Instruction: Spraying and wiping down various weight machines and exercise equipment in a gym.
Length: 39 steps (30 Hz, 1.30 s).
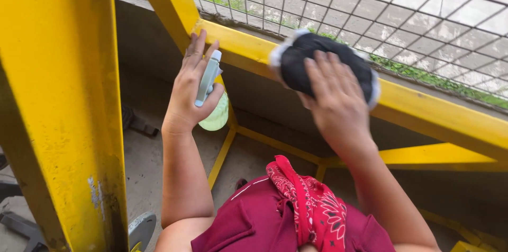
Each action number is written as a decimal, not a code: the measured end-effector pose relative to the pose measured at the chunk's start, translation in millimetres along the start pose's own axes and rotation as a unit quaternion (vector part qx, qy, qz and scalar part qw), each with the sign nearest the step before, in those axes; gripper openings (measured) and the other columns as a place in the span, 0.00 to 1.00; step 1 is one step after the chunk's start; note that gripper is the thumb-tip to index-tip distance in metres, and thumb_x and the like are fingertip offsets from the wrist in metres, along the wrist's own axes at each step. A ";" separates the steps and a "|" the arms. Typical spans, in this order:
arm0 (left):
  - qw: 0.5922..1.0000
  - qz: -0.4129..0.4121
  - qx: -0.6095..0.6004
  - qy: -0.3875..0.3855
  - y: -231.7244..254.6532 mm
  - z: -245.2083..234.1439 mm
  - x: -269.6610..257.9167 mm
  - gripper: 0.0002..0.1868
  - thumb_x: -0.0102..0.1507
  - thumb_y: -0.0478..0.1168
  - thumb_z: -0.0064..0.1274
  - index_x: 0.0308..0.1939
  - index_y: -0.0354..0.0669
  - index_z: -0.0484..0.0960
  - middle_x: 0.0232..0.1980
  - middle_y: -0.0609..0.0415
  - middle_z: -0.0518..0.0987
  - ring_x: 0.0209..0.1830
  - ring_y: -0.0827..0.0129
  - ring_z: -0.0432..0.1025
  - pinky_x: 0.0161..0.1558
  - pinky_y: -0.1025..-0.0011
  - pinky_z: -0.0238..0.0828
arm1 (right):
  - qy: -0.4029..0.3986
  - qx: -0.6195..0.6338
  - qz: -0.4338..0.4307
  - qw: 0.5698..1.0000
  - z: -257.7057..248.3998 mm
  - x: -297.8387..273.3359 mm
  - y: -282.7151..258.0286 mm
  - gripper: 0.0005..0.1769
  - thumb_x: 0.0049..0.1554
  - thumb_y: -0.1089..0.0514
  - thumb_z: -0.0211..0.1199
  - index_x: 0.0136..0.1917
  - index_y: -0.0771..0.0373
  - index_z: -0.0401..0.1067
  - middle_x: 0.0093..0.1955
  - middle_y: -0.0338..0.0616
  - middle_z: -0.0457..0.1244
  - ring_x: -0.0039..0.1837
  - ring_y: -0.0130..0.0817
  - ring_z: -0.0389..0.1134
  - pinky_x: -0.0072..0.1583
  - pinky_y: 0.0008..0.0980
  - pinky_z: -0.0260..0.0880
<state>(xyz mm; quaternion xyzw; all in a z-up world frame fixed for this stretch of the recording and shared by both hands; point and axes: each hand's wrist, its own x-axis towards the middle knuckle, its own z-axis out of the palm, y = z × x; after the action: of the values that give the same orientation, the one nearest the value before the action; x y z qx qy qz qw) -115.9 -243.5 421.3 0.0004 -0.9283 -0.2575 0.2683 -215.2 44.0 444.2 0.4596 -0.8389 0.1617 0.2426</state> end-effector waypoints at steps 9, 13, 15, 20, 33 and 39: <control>0.991 -0.086 -0.055 0.090 9.9 -19.0 -30.4 0.34 0.59 0.29 0.48 0.72 0.39 0.74 0.81 0.44 0.64 0.81 0.48 0.61 0.78 0.59 0.59 | 0.012 -0.076 -0.003 0.997 57.6 48.7 -23.6 0.35 0.65 0.46 0.64 0.73 0.74 0.65 0.74 0.63 0.60 0.75 0.59 0.61 0.75 0.51 0.57; 0.989 -0.108 -0.027 0.093 11.3 -21.1 -46.0 0.34 0.56 0.30 0.52 0.69 0.38 0.75 0.79 0.43 0.64 0.77 0.46 0.62 0.75 0.58 0.60 | 0.023 -0.123 -0.043 0.991 120.4 95.4 -55.1 0.36 0.65 0.46 0.61 0.74 0.78 0.63 0.73 0.70 0.59 0.74 0.64 0.61 0.75 0.53 0.57; 0.986 -0.135 -0.014 0.095 11.5 -19.6 -53.1 0.35 0.55 0.30 0.52 0.69 0.39 0.75 0.78 0.43 0.65 0.76 0.46 0.63 0.74 0.58 0.60 | 0.026 -0.149 -0.057 0.987 144.6 116.2 -68.2 0.35 0.65 0.48 0.60 0.74 0.79 0.62 0.73 0.72 0.58 0.74 0.65 0.61 0.75 0.54 0.57; 0.980 -0.181 0.041 0.070 7.4 -15.8 -65.8 0.33 0.55 0.34 0.57 0.67 0.40 0.74 0.76 0.42 0.67 0.74 0.45 0.63 0.72 0.57 0.60 | 0.057 -0.140 -0.098 0.984 176.6 144.6 -79.3 0.33 0.69 0.49 0.58 0.72 0.83 0.63 0.70 0.75 0.60 0.72 0.67 0.61 0.73 0.55 0.59; 0.982 -0.177 0.052 0.030 -12.9 34.1 -104.3 0.34 0.57 0.40 0.63 0.67 0.38 0.73 0.70 0.40 0.73 0.69 0.46 0.66 0.69 0.57 0.60 | 0.089 0.222 -0.237 0.942 128.7 65.9 -67.7 0.26 0.58 0.65 0.64 0.70 0.66 0.68 0.70 0.54 0.65 0.72 0.52 0.66 0.72 0.47 0.68; 0.926 -0.280 -0.252 -0.004 -11.9 71.1 -127.9 0.26 0.55 0.37 0.60 0.59 0.38 0.78 0.49 0.44 0.83 0.48 0.53 0.79 0.54 0.65 0.75 | -0.225 0.611 0.135 0.747 194.7 -8.1 -56.1 0.14 0.72 0.53 0.50 0.61 0.64 0.67 0.42 0.43 0.64 0.41 0.28 0.65 0.43 0.30 0.65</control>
<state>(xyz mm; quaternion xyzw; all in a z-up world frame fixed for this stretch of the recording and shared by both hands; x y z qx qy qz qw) -43.4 -202.1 300.5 0.1920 -0.7958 -0.5477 0.1731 -214.1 -76.1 280.7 0.4148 -0.6445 0.5627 -0.3097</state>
